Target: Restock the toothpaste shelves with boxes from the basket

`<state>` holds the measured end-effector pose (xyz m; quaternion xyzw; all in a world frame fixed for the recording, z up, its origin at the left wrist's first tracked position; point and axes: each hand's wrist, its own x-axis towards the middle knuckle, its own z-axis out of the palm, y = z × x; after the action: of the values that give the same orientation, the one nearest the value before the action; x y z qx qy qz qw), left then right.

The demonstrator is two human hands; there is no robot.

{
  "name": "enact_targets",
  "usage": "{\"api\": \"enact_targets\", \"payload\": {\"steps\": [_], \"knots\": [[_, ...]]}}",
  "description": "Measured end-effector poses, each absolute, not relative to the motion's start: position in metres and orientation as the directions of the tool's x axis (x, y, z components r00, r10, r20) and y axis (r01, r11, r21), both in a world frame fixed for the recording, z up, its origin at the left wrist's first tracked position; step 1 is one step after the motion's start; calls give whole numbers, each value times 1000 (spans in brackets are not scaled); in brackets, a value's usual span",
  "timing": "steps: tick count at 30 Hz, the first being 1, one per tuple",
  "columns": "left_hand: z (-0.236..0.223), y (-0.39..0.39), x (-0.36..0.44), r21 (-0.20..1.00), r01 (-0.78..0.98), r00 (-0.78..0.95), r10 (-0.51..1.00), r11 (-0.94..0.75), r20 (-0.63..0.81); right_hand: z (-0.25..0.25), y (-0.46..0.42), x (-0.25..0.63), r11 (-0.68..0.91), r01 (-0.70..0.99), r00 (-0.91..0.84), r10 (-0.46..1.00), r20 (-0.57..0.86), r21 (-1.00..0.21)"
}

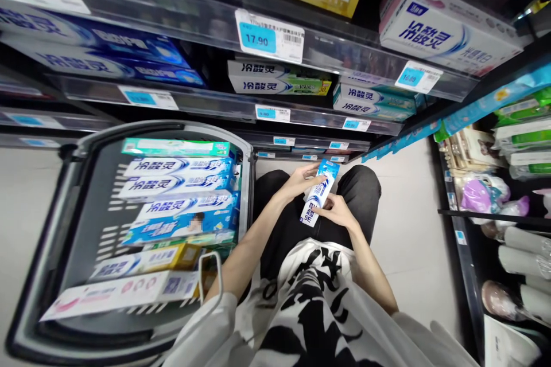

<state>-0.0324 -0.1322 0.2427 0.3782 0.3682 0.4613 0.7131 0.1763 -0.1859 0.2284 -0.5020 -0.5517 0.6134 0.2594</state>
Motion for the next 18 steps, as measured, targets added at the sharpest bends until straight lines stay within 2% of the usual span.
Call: {"api": "enact_targets", "payload": {"steps": [3,6,8,13,18], "knots": [[236,-134,-31,904,-332,367,920,268,-137,230,-179,187,-288,117,-212,928,-307,-950],[230,-137,-28,955,-180,462,877,237,-131,227,-171,194,-270,-12,-5,963,-270,-963],[228,-139,-26,973,-126,431,894,194,-122,226,-166,195,-256,-74,78,962,-261,-964],[225,-138,-24,985,-118,259,961,130,-96,226,-164,191,-287,-133,106,948,-301,-949],[222,-136,-28,996,-36,229,970,86,-75,226,-165,186,-307,-149,91,942,-322,-940]]}}
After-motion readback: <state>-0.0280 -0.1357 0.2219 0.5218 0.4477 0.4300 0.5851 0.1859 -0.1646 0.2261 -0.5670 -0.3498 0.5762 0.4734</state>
